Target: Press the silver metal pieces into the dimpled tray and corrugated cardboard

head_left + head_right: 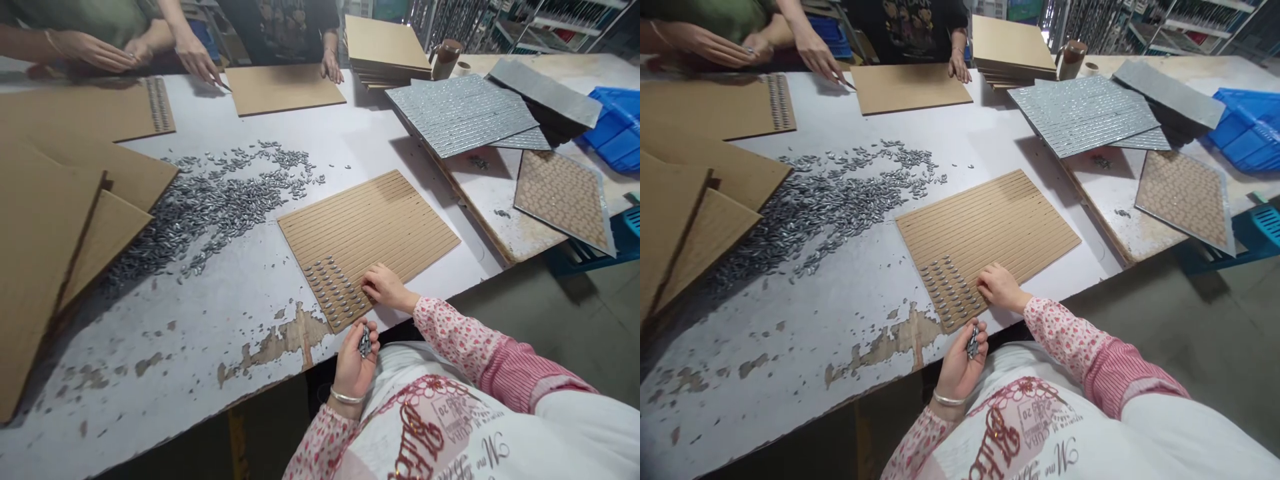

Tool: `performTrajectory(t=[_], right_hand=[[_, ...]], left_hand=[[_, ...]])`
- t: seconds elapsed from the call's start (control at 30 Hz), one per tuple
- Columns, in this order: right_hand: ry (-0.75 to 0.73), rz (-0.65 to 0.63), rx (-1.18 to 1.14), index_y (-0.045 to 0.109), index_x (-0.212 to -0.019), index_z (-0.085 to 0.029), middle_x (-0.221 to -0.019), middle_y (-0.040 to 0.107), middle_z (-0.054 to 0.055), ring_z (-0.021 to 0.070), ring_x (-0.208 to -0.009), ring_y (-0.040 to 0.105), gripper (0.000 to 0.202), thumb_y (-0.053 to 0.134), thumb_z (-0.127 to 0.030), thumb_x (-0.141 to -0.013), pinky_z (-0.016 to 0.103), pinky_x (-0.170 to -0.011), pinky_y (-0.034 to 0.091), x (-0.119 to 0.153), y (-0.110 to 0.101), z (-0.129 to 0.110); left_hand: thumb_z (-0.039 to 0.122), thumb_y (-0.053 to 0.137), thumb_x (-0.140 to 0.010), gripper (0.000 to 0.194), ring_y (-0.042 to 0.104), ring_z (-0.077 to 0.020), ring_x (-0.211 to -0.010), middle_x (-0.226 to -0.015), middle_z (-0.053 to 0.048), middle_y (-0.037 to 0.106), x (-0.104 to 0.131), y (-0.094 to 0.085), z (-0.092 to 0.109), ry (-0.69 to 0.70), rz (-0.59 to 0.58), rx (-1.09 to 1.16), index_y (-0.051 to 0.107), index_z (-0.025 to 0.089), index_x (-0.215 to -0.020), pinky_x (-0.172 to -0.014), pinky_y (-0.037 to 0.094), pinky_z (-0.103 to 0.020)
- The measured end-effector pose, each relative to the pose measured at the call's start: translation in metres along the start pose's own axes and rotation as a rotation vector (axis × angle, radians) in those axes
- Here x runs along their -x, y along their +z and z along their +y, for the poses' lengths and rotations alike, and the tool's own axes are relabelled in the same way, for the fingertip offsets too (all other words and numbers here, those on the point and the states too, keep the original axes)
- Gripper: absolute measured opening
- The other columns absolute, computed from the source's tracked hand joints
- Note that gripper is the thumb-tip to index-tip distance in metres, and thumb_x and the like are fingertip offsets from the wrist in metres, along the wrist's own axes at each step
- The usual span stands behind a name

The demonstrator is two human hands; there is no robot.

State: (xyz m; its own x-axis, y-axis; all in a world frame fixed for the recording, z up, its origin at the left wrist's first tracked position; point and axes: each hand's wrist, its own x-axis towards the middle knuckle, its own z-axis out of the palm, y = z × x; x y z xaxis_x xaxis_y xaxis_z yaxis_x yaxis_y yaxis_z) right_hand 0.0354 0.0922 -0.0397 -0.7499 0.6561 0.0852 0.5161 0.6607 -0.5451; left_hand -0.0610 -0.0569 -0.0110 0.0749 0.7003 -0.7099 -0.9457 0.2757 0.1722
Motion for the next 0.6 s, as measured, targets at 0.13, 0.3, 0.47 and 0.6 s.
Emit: performTrajectory(t=[0.13, 0.3, 0.47, 0.6], right_hand=[[0.0, 0.029, -0.083, 0.057, -0.077, -0.015, -0.079, 0.058, 0.003, 0.0153, -0.08, 0.046, 0.005, 0.058, -0.017, -0.082, 0.028, -0.077, 0.036, 0.003, -0.006, 0.004], [-0.026, -0.022, -0.1, 0.061, -0.078, -0.016, -0.078, 0.058, 0.003, 0.0152, -0.079, 0.047, 0.013, 0.058, -0.027, -0.084, 0.029, -0.076, 0.036, 0.014, -0.012, 0.013], [-0.013, -0.013, -0.015, 0.063, -0.078, -0.017, -0.081, 0.059, 0.005, 0.0167, -0.081, 0.046, 0.016, 0.06, -0.032, -0.083, 0.03, -0.075, 0.034, 0.016, -0.004, 0.014], [-0.049, -0.015, -0.054, 0.064, -0.078, -0.018, -0.079, 0.06, 0.003, 0.0154, -0.08, 0.049, 0.016, 0.06, -0.032, -0.082, 0.029, -0.075, 0.034, 0.018, -0.001, 0.013]], left_hand=[[0.013, 0.059, -0.079, 0.007, 0.055, -0.0063, -0.06, -0.082, -0.005, 0.06, 0.0, -0.002, 0.0, 0.001, -0.015, -0.015, 0.058, 0.013, -0.086, -0.048, 0.045, -0.014], [0.006, 0.051, -0.082, 0.02, 0.063, -0.0112, -0.075, -0.093, -0.012, 0.064, -0.001, -0.002, 0.0, 0.041, 0.075, -0.041, 0.061, 0.01, -0.099, -0.064, 0.053, -0.019], [0.011, 0.055, -0.081, 0.018, 0.054, -0.0042, -0.056, -0.075, -0.003, 0.06, 0.0, -0.002, 0.0, 0.028, 0.028, -0.075, 0.061, 0.011, -0.098, -0.05, 0.047, -0.013], [0.014, 0.061, -0.078, 0.019, 0.051, -0.0036, -0.052, -0.07, 0.0, 0.057, -0.004, -0.013, -0.003, 0.064, 0.05, -0.114, 0.06, 0.014, -0.098, -0.045, 0.043, -0.013]])
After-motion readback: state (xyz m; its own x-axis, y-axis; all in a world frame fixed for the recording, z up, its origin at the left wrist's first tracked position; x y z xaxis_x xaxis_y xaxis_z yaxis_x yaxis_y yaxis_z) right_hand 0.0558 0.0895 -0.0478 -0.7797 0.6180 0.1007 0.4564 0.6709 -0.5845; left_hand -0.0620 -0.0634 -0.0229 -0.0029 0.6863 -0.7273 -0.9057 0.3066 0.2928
